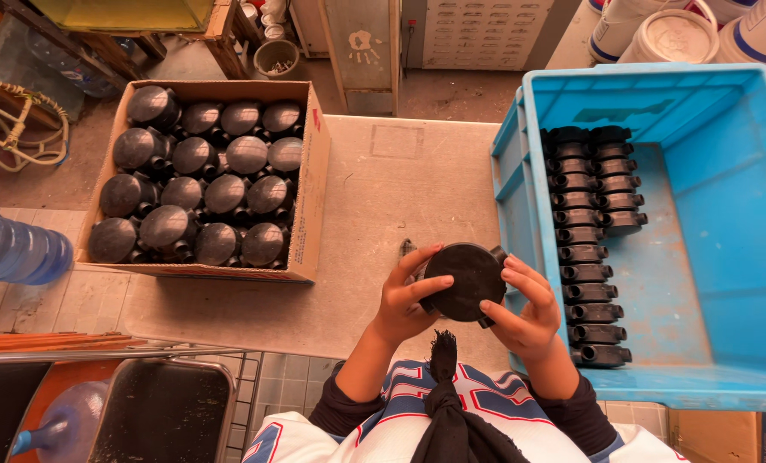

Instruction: The person picks up black plastic parts from a cardboard box and wipes them with a cloth. The person then places the cleaned parts into a blue plastic crate, arranging them in rows.

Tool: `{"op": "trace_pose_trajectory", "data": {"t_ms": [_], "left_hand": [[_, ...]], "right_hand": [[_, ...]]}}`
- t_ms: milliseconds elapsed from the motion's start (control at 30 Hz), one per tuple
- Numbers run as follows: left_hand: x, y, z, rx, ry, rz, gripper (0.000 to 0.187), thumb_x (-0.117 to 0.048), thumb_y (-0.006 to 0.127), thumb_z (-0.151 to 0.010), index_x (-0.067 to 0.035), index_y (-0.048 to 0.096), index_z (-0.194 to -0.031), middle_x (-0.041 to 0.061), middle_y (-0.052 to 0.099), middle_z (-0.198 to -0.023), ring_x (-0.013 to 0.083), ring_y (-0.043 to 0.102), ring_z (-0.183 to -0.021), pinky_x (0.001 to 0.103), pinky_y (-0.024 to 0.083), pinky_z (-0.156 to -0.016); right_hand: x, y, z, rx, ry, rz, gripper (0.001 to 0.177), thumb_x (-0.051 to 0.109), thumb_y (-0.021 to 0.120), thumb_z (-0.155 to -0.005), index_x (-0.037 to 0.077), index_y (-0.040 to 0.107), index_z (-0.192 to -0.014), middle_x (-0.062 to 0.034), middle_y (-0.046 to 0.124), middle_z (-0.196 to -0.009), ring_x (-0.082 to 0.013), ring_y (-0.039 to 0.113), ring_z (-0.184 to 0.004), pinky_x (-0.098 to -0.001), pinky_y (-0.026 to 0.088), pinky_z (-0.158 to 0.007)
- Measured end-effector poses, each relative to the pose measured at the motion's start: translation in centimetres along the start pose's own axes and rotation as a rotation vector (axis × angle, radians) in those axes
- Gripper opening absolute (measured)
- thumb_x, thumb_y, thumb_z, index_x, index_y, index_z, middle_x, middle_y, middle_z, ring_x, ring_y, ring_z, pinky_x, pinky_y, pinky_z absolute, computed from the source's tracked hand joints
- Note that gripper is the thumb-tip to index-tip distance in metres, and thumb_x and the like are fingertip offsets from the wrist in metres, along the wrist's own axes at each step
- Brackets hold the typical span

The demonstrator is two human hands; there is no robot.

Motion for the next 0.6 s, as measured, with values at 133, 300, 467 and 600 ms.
{"op": "trace_pose_trajectory", "data": {"t_ms": [133,300,467,600], "left_hand": [[-1.1,1.8,-1.4,0.010,0.118,-0.042,0.037,-0.009,0.080,-0.074,-0.005,0.069,-0.109,0.026,0.062,-0.118,0.0459,0.062,-0.108,0.052,0.052,-0.089],[-2.9,5.5,-3.3,0.054,0.098,-0.083,0.047,0.004,0.080,-0.064,-0.008,0.071,-0.109,0.020,0.065,-0.117,0.0422,0.063,-0.107,0.050,0.054,-0.087],[-2.6,9.9,-4.5,0.125,-0.094,-0.168,0.051,-0.005,0.081,-0.068,-0.009,0.066,-0.118,0.016,0.060,-0.121,0.0319,0.061,-0.102,0.039,0.054,-0.083],[0.1,14.7,-3.7,0.284,-0.449,-0.110,0.057,-0.016,0.076,-0.080,-0.011,0.055,-0.132,0.014,0.053,-0.128,0.0307,0.058,-0.112,0.037,0.052,-0.085]], "right_hand": [[0.5,-0.9,0.4,-0.058,0.219,-0.144,0.023,-0.006,0.075,-0.074,0.006,0.060,-0.087,-0.0283,0.057,-0.111,-0.0488,0.063,-0.105,-0.0512,0.057,-0.088],[1.2,-2.1,1.4,-0.307,0.837,-0.551,0.036,0.013,0.073,-0.083,0.006,0.044,-0.102,-0.0272,0.059,-0.122,-0.0315,0.064,-0.112,-0.0405,0.054,-0.089],[-1.4,-5.4,5.8,-0.434,1.225,-0.562,0.051,-0.014,0.074,-0.069,0.005,0.049,-0.111,-0.0197,0.067,-0.106,-0.0231,0.068,-0.096,-0.0374,0.057,-0.083],[-3.9,-10.5,5.5,-0.510,1.403,-0.545,0.045,-0.009,0.072,-0.073,0.003,0.057,-0.114,-0.0182,0.068,-0.096,-0.0299,0.072,-0.080,-0.0459,0.062,-0.072]]}}
Point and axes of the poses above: each hand's wrist, its own z-axis away from the middle knuckle, its own y-axis out of the palm, x = y × z, the point moved 1 cm from there along -z, towards the middle knuckle
